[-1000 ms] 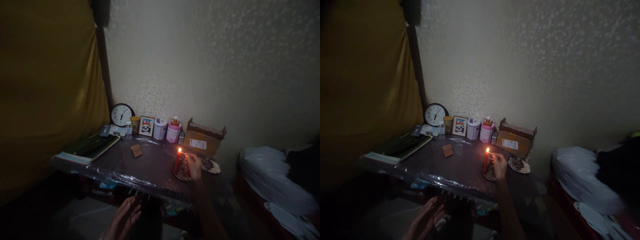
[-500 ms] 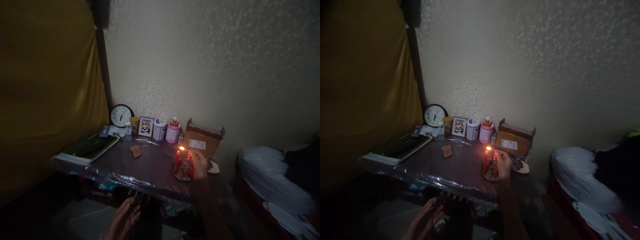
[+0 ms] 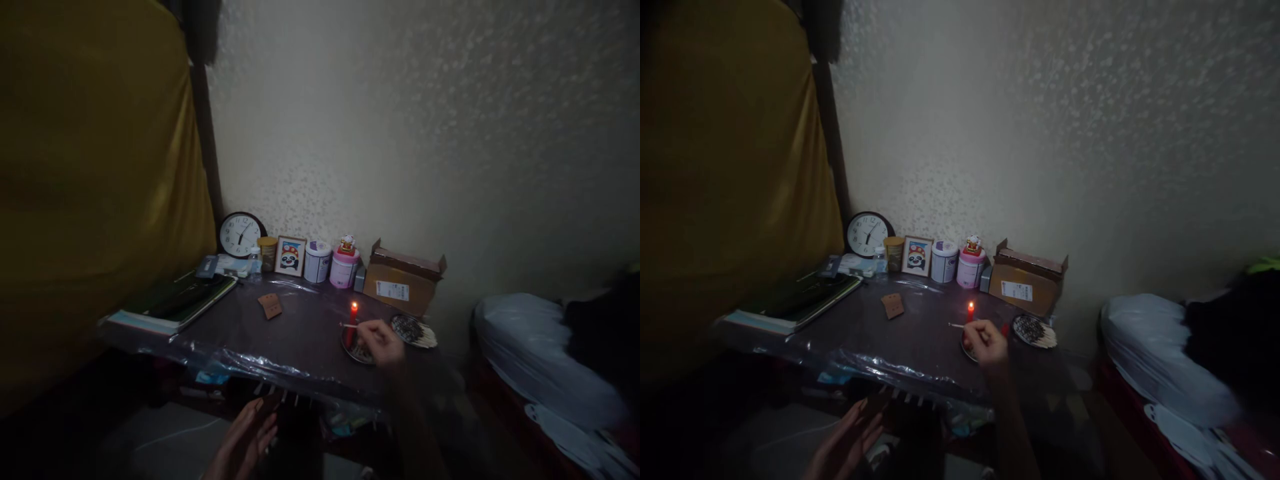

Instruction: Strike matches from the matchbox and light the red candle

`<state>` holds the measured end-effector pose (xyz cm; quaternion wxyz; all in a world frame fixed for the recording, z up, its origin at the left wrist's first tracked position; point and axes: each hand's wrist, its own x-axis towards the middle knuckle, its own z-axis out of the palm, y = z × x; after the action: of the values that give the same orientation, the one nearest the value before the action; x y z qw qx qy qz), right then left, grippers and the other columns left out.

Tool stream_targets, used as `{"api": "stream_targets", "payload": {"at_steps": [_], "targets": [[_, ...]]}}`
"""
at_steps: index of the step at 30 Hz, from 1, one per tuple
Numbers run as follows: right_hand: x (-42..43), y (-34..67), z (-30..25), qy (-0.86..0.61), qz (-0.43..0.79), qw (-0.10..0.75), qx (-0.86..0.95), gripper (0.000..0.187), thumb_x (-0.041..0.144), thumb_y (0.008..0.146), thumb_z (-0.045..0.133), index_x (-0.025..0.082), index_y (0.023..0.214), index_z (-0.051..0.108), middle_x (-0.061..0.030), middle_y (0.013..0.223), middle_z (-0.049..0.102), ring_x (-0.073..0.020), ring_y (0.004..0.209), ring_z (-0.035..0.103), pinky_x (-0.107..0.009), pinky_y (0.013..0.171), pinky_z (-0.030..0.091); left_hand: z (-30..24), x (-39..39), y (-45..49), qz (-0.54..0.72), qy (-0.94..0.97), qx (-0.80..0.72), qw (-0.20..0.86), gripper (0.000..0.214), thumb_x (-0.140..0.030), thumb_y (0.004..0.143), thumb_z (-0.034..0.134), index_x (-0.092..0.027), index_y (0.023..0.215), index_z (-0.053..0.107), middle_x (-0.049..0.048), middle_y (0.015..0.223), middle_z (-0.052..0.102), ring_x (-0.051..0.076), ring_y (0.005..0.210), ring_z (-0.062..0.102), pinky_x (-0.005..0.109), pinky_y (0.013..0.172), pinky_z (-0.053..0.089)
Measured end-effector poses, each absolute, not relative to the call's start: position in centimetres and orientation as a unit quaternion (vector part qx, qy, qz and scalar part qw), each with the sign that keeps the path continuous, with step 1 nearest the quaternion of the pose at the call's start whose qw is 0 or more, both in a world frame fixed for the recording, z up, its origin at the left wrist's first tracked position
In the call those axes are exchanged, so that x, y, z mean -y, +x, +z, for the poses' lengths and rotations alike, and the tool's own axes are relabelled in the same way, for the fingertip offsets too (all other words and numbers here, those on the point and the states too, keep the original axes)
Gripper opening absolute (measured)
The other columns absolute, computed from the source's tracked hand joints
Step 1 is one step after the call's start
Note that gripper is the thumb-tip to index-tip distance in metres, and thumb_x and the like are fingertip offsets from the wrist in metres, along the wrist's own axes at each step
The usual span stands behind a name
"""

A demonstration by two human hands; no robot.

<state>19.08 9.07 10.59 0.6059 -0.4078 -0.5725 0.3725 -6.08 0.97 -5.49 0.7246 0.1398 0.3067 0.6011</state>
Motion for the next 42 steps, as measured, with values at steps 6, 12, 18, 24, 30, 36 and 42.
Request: {"api": "stream_targets", "payload": {"at_steps": [6,12,18,24,30,36,42], "targets": [[-9.0,18.4,8.7,-0.430,0.358,0.562,0.609,0.026,0.044,0.074,0.061,0.020,0.066,0.056,0.0003,0.062,0.056,-0.0116,0.054,0.052,-0.023,0.053,0.043,-6.5,-1.2,-6.3,0.601,0.181,-0.273,0.729,0.026,-0.035,0.075,0.063,-0.024,0.099,0.069,0.0076,0.115,0.066,0.030,0.114,0.054,0.045,0.101,0.036],[-8.5,17.8,6.0,-0.482,0.353,0.524,0.608,0.019,0.037,0.072,0.064,0.019,0.067,0.061,0.0020,0.058,0.059,-0.0132,0.058,0.057,-0.024,0.060,0.045,-6.5,-1.1,-6.4,0.602,0.184,-0.283,0.723,0.026,-0.032,0.073,0.065,-0.024,0.098,0.070,0.0066,0.113,0.068,0.030,0.111,0.055,0.046,0.101,0.037],[-6.7,21.6,4.7,-0.520,0.388,0.506,0.568,0.021,0.038,0.068,0.066,0.018,0.067,0.059,0.0025,0.055,0.060,-0.0121,0.050,0.055,-0.022,0.050,0.041,-4.2,-0.2,-6.2,0.595,0.174,-0.330,0.712,0.035,-0.037,0.063,0.073,-0.024,0.096,0.072,0.0059,0.114,0.068,0.033,0.116,0.051,0.044,0.102,0.037],[-5.5,29.1,3.9,-0.589,0.341,0.516,0.520,0.025,0.041,0.061,0.070,0.017,0.068,0.065,0.0004,0.061,0.062,-0.0152,0.058,0.057,-0.024,0.055,0.043,-4.1,-0.4,-5.9,0.580,0.164,-0.328,0.727,0.033,-0.037,0.061,0.074,-0.028,0.093,0.072,0.0037,0.112,0.069,0.033,0.123,0.045,0.046,0.106,0.031],[-7.7,36.4,2.5,-0.666,0.229,0.544,0.456,0.031,0.044,0.051,0.070,0.017,0.065,0.068,-0.0040,0.068,0.066,-0.0207,0.068,0.059,-0.030,0.062,0.045,-5.5,-1.1,-6.0,0.571,0.179,-0.328,0.731,0.036,-0.037,0.063,0.073,-0.027,0.098,0.071,0.0046,0.124,0.063,0.034,0.130,0.036,0.047,0.107,0.030],[-11.4,41.0,0.6,-0.715,0.141,0.551,0.406,0.039,0.054,0.054,0.063,0.018,0.068,0.066,-0.0046,0.072,0.068,-0.0232,0.074,0.061,-0.033,0.067,0.045,-5.3,-1.0,-6.0,0.565,0.204,-0.315,0.734,0.032,-0.036,0.069,0.069,-0.028,0.099,0.071,0.0025,0.130,0.057,0.032,0.133,0.032,0.048,0.110,0.024],[-14.4,42.8,0.2,-0.758,0.091,0.504,0.403,0.027,0.041,0.080,0.060,0.015,0.079,0.064,-0.0025,0.082,0.066,-0.0155,0.078,0.060,-0.032,0.075,0.046,-7.2,-1.9,-6.5,0.558,0.189,-0.311,0.746,0.035,-0.033,0.067,0.071,-0.032,0.102,0.069,0.0008,0.130,0.057,0.032,0.132,0.033,0.050,0.111,0.021]]}}
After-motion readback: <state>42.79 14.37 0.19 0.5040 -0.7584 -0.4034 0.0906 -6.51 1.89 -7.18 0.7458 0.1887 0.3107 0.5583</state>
